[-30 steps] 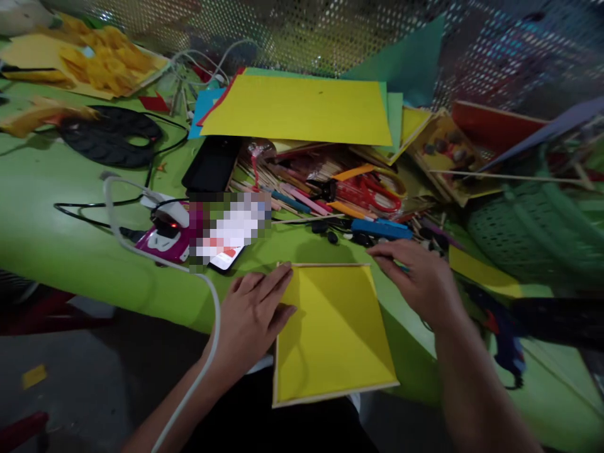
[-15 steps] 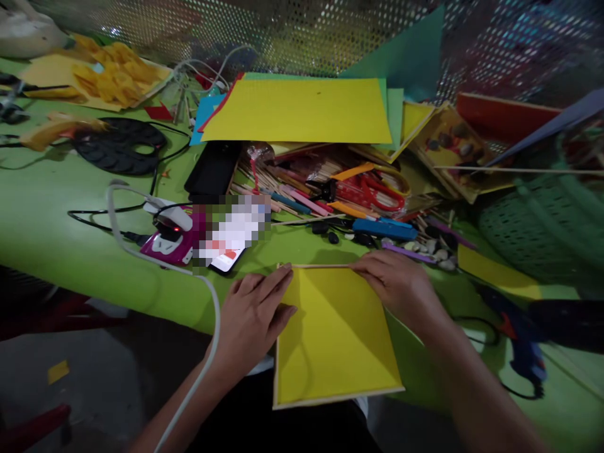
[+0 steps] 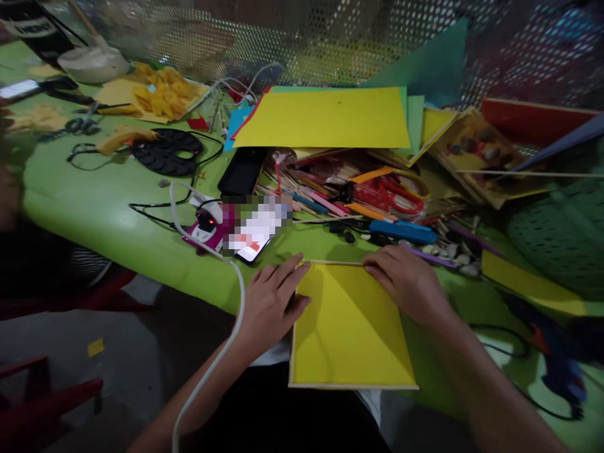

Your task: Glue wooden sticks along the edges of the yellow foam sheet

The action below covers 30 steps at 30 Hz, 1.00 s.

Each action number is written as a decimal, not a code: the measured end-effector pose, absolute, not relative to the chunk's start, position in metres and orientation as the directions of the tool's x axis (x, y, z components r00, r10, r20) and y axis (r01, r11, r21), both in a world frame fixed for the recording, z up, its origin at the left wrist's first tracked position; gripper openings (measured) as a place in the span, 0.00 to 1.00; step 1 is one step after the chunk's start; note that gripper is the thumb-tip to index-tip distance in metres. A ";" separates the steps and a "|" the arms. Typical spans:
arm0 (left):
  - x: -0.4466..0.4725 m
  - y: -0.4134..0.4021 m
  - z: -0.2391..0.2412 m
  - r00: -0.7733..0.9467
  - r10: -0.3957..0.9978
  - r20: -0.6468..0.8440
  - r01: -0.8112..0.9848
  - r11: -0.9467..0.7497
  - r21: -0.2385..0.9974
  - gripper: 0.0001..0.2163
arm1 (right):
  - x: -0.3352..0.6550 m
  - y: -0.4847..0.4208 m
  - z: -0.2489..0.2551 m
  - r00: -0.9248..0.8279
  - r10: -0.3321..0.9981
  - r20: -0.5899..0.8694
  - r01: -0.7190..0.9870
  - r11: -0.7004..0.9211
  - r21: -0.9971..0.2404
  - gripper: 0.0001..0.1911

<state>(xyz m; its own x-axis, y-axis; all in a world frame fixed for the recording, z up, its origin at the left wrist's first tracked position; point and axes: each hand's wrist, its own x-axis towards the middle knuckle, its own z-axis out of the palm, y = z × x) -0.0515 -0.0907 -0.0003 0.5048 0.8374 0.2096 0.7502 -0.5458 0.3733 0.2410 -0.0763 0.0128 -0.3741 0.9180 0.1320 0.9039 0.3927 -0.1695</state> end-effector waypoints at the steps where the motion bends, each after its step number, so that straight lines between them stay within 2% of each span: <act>1: -0.051 -0.091 0.000 0.499 0.841 0.210 0.752 -0.541 0.376 0.22 | 0.241 -0.075 0.013 -0.370 0.920 0.127 0.907 0.387 -0.166 0.07; 7: -0.051 -0.091 -0.001 0.489 0.846 0.212 0.756 -0.532 0.380 0.22 | 0.241 -0.073 0.012 -0.367 0.919 0.148 0.906 0.389 -0.166 0.07; 13: -0.051 -0.091 -0.002 0.488 0.850 0.196 0.755 -0.524 0.393 0.24 | 0.226 -0.082 0.012 -0.457 0.852 0.255 0.860 0.496 -0.119 0.12; 19: -0.050 -0.092 -0.004 0.458 0.860 0.227 0.738 -0.510 0.442 0.21 | 0.198 -0.085 0.010 -0.539 0.814 0.216 0.813 0.570 -0.119 0.17; 25: -0.049 -0.093 -0.005 0.422 0.872 0.249 0.726 -0.489 0.483 0.18 | 0.191 -0.074 0.009 -0.528 0.825 0.201 0.822 0.556 -0.125 0.13; 30: -0.048 -0.092 -0.002 0.392 0.887 0.244 0.723 -0.461 0.514 0.20 | 0.187 -0.060 0.012 -0.502 0.848 0.169 0.855 0.516 -0.051 0.09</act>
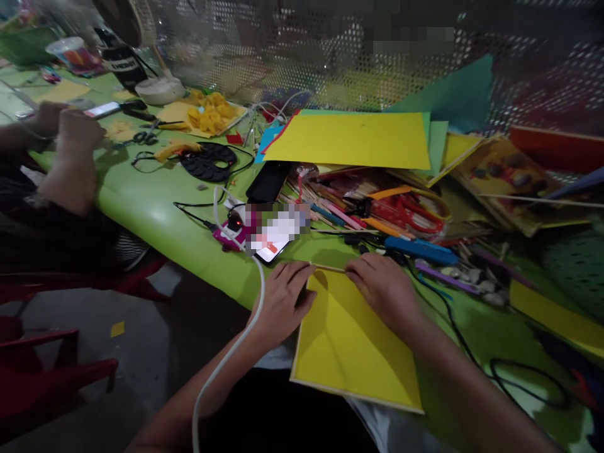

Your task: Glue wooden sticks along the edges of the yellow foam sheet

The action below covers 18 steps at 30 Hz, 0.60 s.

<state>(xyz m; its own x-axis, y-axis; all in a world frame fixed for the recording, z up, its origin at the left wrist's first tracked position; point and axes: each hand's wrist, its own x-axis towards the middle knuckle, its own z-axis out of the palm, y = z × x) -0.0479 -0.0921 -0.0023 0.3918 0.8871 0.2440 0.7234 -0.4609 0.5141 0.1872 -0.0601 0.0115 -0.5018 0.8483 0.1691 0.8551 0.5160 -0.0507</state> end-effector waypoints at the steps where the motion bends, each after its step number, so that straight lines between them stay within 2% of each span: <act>1: -0.048 -0.092 -0.002 0.388 0.889 0.244 0.725 -0.457 0.515 0.20 | 0.186 -0.058 0.011 -0.495 0.853 0.164 0.861 0.506 -0.038 0.08; 6: -0.045 -0.089 0.000 0.353 0.899 0.261 0.753 -0.438 0.491 0.21 | 0.194 -0.055 0.007 -0.443 0.869 0.218 0.892 0.451 0.014 0.08; 11: -0.041 -0.082 -0.004 0.327 0.894 0.306 0.774 -0.439 0.456 0.23 | 0.213 -0.058 0.012 -0.325 0.905 0.274 0.946 0.311 0.093 0.10; 15: -0.037 -0.078 -0.008 0.287 0.898 0.333 0.783 -0.420 0.459 0.26 | 0.213 -0.067 0.017 -0.375 0.895 0.241 0.910 0.405 -0.088 0.07; 18: -0.034 -0.077 -0.006 0.253 0.906 0.339 0.763 -0.402 0.506 0.27 | 0.206 -0.074 0.017 -0.420 0.889 0.182 0.865 0.453 -0.215 0.05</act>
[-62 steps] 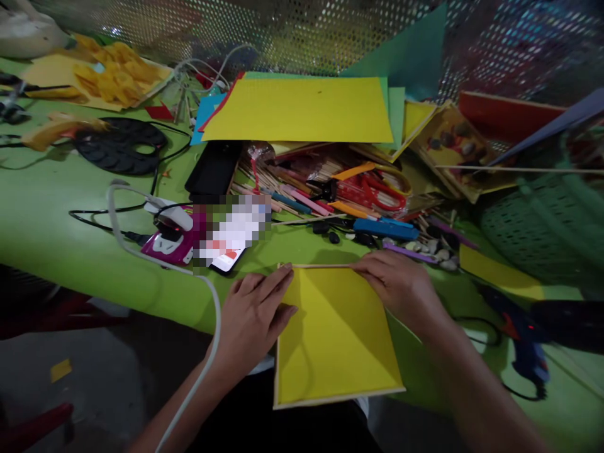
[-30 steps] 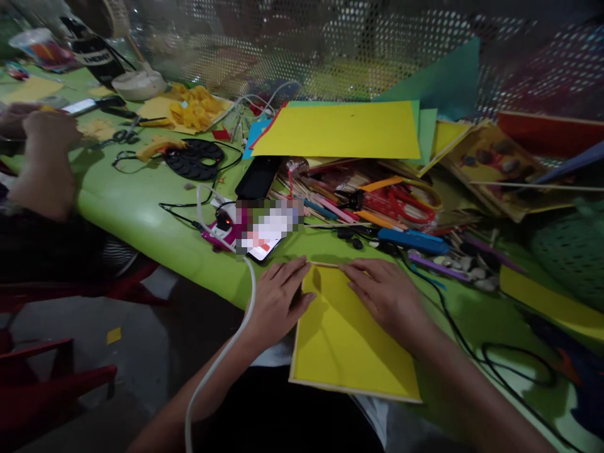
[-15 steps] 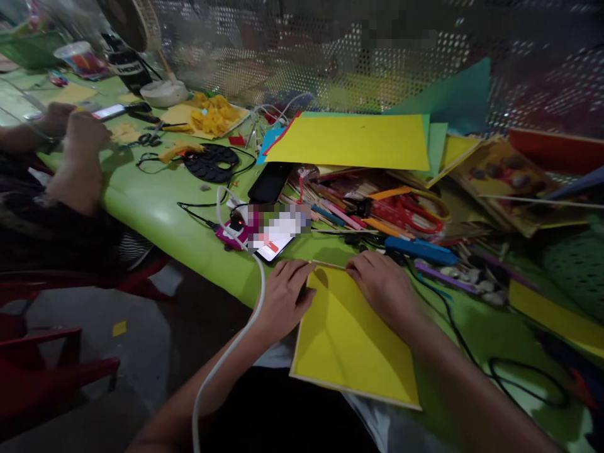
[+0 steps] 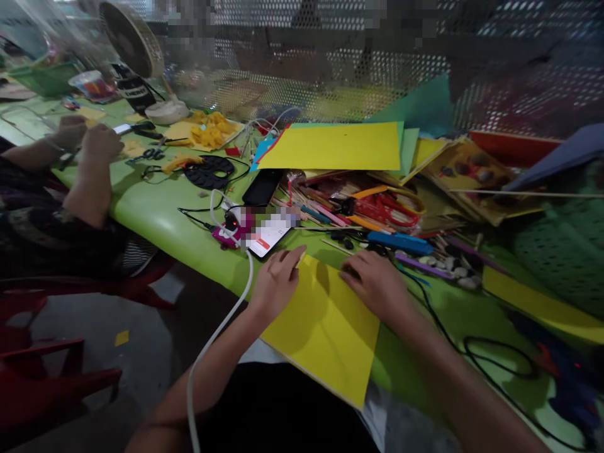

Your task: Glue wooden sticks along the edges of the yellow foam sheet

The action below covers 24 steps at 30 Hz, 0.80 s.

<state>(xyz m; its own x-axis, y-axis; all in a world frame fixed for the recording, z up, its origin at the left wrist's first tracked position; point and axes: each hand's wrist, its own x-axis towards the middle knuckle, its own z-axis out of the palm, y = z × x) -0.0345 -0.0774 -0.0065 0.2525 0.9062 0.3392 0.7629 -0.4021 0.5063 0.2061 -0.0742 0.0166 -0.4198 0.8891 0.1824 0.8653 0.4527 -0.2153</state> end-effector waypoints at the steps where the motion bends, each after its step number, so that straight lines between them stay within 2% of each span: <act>1: -0.034 -0.078 -0.005 0.240 0.907 0.346 0.748 -0.400 0.530 0.27 | 0.204 -0.076 0.016 -0.412 0.895 0.172 0.865 0.444 -0.234 0.06; 3: -0.032 -0.078 -0.003 0.221 0.907 0.360 0.724 -0.399 0.562 0.27 | 0.199 -0.078 0.015 -0.383 0.910 0.159 0.871 0.413 -0.266 0.08; 5: -0.032 -0.079 -0.001 0.211 0.907 0.364 0.745 -0.390 0.541 0.25 | 0.197 -0.079 0.014 -0.359 0.923 0.140 0.872 0.385 -0.303 0.09; 10: -0.032 -0.079 0.002 0.241 0.928 0.284 0.884 -0.331 0.330 0.09 | 0.195 -0.080 0.017 -0.306 0.950 0.068 0.882 0.310 -0.355 0.06; 13: -0.032 -0.079 0.005 0.250 0.940 0.233 0.911 -0.310 0.274 0.03 | 0.196 -0.080 0.018 -0.292 0.955 0.051 0.870 0.288 -0.400 0.04; 19: -0.031 -0.078 0.009 0.246 0.946 0.210 0.918 -0.297 0.262 0.01 | 0.196 -0.080 0.017 -0.301 0.949 0.094 0.843 0.311 -0.438 0.03; 24: -0.032 -0.080 0.009 0.224 0.949 0.223 0.889 -0.292 0.351 0.02 | 0.195 -0.081 0.015 -0.311 0.945 0.097 0.839 0.321 -0.439 0.04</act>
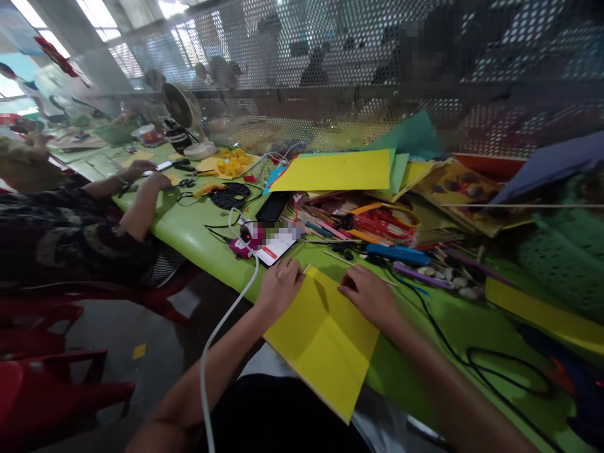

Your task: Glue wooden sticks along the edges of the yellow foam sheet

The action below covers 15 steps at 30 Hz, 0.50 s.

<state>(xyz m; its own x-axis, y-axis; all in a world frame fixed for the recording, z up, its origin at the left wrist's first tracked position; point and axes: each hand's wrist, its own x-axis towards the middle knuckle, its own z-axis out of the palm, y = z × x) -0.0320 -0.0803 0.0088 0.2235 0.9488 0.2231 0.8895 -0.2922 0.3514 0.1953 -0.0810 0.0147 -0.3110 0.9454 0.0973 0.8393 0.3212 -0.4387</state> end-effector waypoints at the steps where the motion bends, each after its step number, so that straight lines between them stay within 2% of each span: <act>1: -0.032 -0.081 0.008 0.212 0.951 0.226 0.884 -0.285 0.372 0.02 | 0.195 -0.081 0.014 -0.312 0.945 0.095 0.838 0.321 -0.441 0.04; 4: -0.033 -0.081 0.007 0.182 0.956 0.231 0.867 -0.267 0.421 0.03 | 0.194 -0.082 0.013 -0.305 0.947 0.100 0.834 0.316 -0.452 0.02; 8: -0.033 -0.077 0.005 0.159 0.962 0.222 0.812 -0.255 0.525 0.05 | 0.196 -0.079 0.012 -0.316 0.944 0.101 0.765 0.316 -0.561 0.08; 12: -0.026 -0.067 0.013 0.163 0.979 0.122 0.488 -0.188 0.852 0.15 | 0.206 -0.073 0.020 -0.297 0.955 0.025 0.621 0.213 -0.754 0.09; 15: -0.016 -0.056 0.028 0.287 0.958 -0.023 0.213 -0.040 0.976 0.18 | 0.216 -0.070 0.030 -0.293 0.956 0.031 0.494 0.179 -0.851 0.10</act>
<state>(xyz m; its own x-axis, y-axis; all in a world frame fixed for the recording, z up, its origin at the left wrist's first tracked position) -0.0163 -0.0556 0.0275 0.2872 0.9576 -0.0231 0.2126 -0.0402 0.9763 0.2156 -0.0703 0.0299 -0.2926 0.9557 0.0314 0.4936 0.1791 -0.8510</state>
